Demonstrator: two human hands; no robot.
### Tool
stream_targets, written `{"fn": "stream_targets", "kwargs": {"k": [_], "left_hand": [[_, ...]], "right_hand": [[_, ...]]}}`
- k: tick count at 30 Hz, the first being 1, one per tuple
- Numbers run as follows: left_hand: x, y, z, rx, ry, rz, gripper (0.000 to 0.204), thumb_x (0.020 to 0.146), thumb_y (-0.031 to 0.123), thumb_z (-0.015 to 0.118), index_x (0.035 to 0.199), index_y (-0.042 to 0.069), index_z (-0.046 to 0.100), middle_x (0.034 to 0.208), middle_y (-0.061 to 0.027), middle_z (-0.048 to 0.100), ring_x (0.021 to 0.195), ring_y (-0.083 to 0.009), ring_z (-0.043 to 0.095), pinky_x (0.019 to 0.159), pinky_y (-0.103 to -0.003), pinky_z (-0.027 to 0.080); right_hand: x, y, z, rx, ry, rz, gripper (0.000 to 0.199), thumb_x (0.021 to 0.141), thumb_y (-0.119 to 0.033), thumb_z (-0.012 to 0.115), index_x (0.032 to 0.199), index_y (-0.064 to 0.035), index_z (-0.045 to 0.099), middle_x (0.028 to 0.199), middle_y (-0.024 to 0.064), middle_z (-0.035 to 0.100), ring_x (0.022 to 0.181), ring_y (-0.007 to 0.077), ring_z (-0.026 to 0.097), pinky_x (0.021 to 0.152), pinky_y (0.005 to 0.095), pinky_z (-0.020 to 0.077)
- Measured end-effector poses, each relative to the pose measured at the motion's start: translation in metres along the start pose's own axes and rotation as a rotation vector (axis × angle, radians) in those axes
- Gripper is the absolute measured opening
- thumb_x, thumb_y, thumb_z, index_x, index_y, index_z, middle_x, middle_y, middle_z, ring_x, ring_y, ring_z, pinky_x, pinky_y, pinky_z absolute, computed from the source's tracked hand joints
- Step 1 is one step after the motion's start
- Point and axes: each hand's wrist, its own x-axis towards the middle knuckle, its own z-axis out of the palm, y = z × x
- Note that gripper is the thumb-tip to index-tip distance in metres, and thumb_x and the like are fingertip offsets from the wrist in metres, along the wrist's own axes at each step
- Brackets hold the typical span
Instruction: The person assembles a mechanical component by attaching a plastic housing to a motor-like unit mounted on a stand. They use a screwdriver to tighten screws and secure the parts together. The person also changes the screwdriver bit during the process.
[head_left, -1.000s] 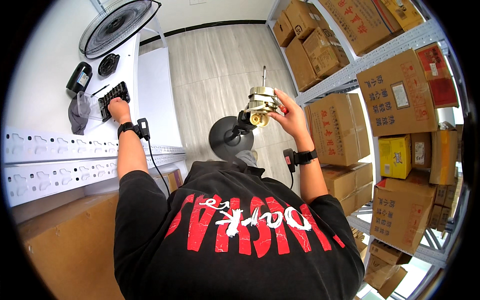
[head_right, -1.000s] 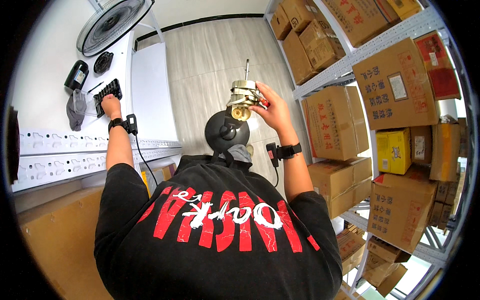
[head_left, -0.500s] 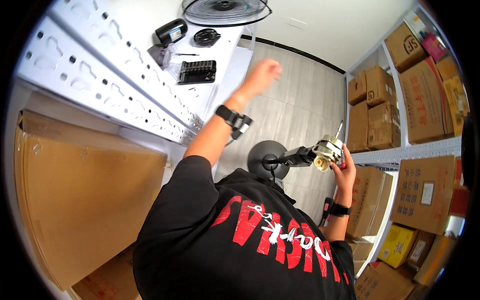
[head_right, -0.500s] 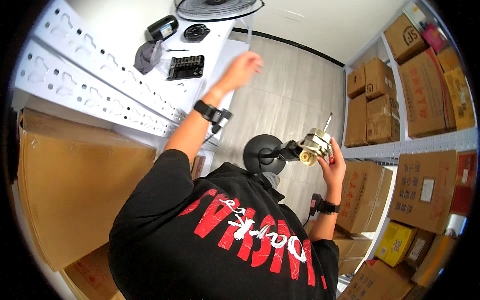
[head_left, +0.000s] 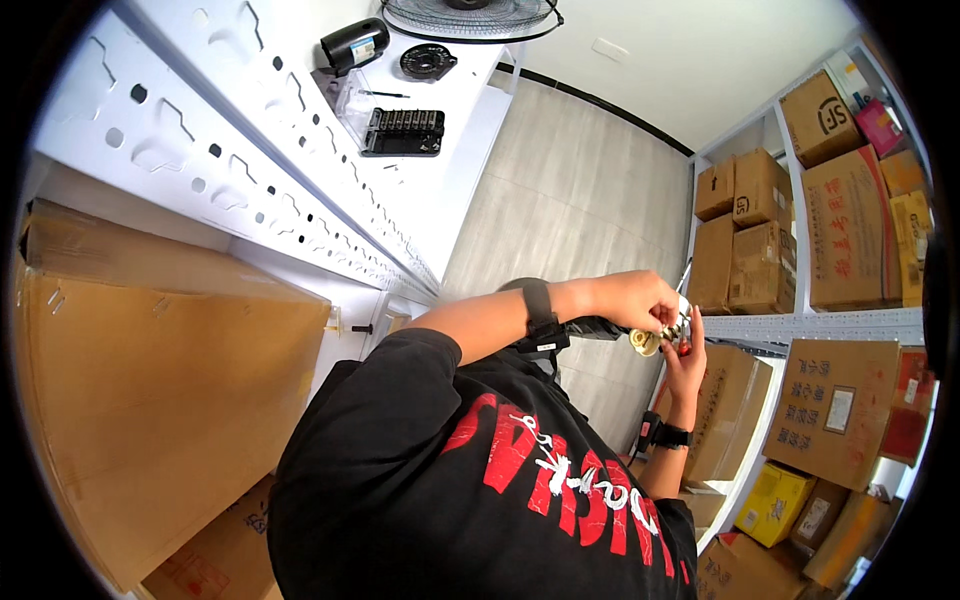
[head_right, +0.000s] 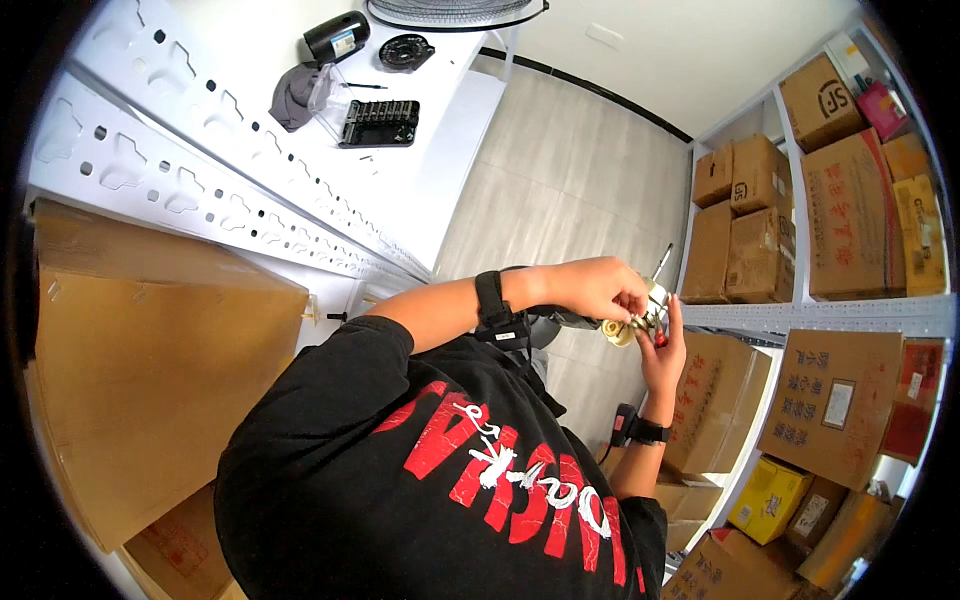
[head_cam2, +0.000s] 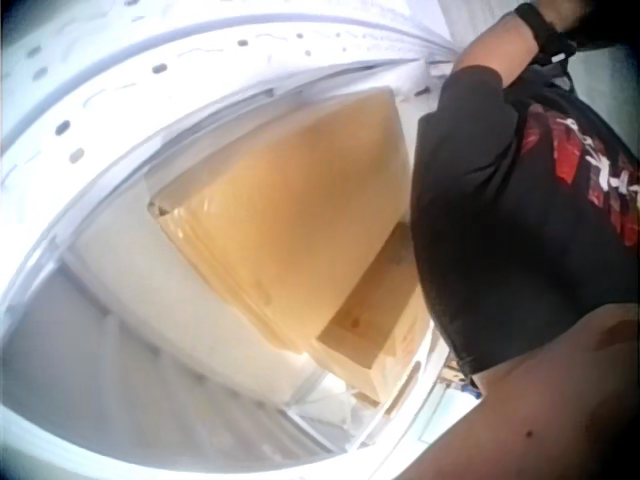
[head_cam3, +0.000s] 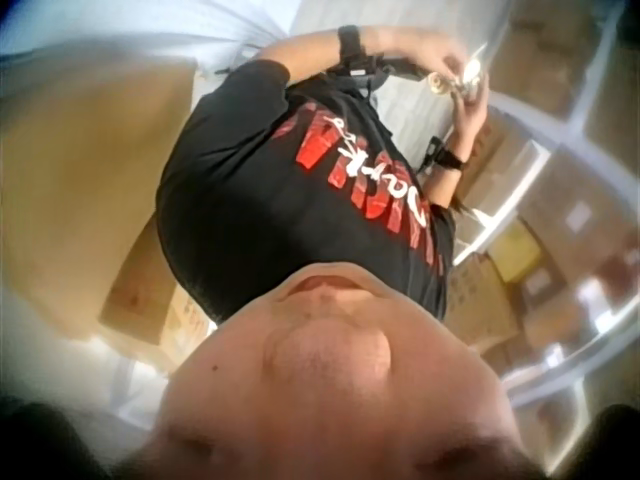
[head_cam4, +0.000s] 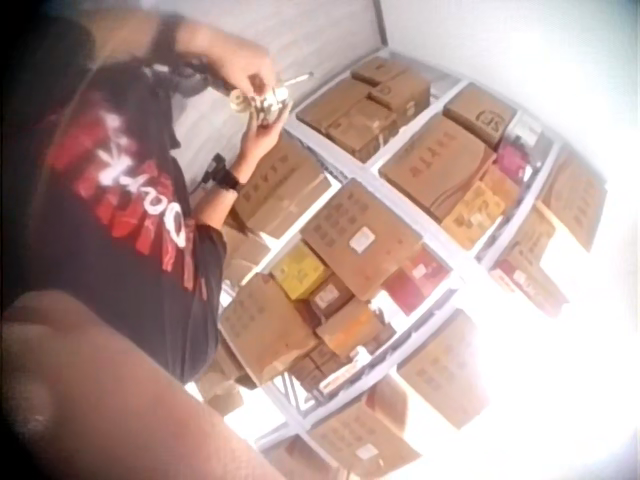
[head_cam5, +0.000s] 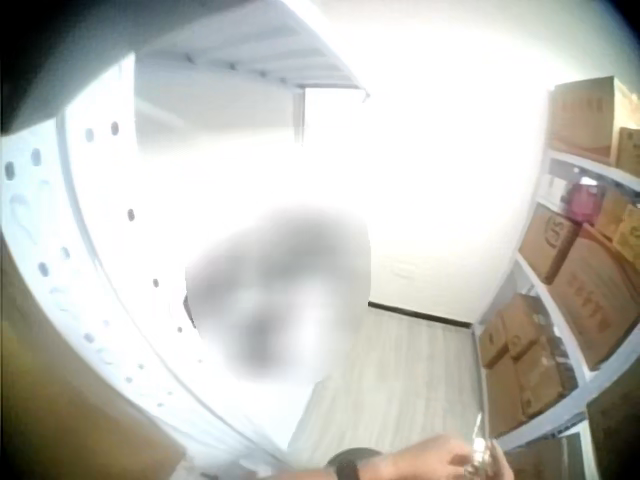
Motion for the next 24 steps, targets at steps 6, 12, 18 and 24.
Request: {"fn": "stream_targets", "kwargs": {"k": [6, 12, 18, 24], "left_hand": [[-0.004, -0.008, 0.010, -0.015, 0.042, -0.047, 0.013, 0.078, 0.007, 0.070, 0.089, 0.001, 0.066, 0.083, -0.0087, 0.069, 0.076, -0.0186, 0.068, 0.071, -0.032, 0.054], [-0.007, -0.004, 0.000, 0.073, 0.100, -0.088, 0.013, 0.079, 0.008, 0.071, 0.086, 0.002, 0.062, 0.079, -0.0071, 0.068, 0.074, -0.0176, 0.067, 0.071, -0.029, 0.054], [-0.016, 0.001, -0.018, 0.018, 0.179, -0.109, 0.009, 0.081, 0.008, 0.071, 0.087, 0.003, 0.065, 0.080, -0.0047, 0.069, 0.074, -0.0121, 0.065, 0.071, -0.027, 0.053], [-0.027, -0.001, -0.040, -0.016, 0.312, -0.123, 0.008, 0.083, 0.006, 0.072, 0.086, 0.003, 0.066, 0.083, -0.0010, 0.068, 0.078, -0.0074, 0.063, 0.073, -0.025, 0.052]], "right_hand": [[-0.002, -0.009, 0.002, -0.010, -0.006, 0.065, 0.076, 0.079, 0.000, 0.077, 0.146, -0.0028, 0.041, 0.139, 0.0156, 0.055, 0.118, 0.0198, 0.058, 0.099, 0.0326, 0.0467], [-0.001, -0.010, 0.003, 0.119, -0.027, 0.074, 0.077, 0.080, 0.005, 0.074, 0.148, -0.0039, 0.039, 0.139, 0.0104, 0.055, 0.108, 0.0115, 0.058, 0.091, 0.0277, 0.0501], [-0.003, -0.004, 0.001, -0.004, -0.004, 0.043, 0.077, 0.079, 0.006, 0.074, 0.148, -0.0051, 0.041, 0.139, 0.0098, 0.056, 0.103, 0.0100, 0.057, 0.088, 0.0268, 0.0491], [-0.002, -0.001, 0.003, 0.155, -0.023, 0.104, 0.076, 0.080, 0.007, 0.073, 0.147, -0.0028, 0.041, 0.142, 0.0094, 0.052, 0.109, 0.0122, 0.057, 0.093, 0.0270, 0.0481]]}}
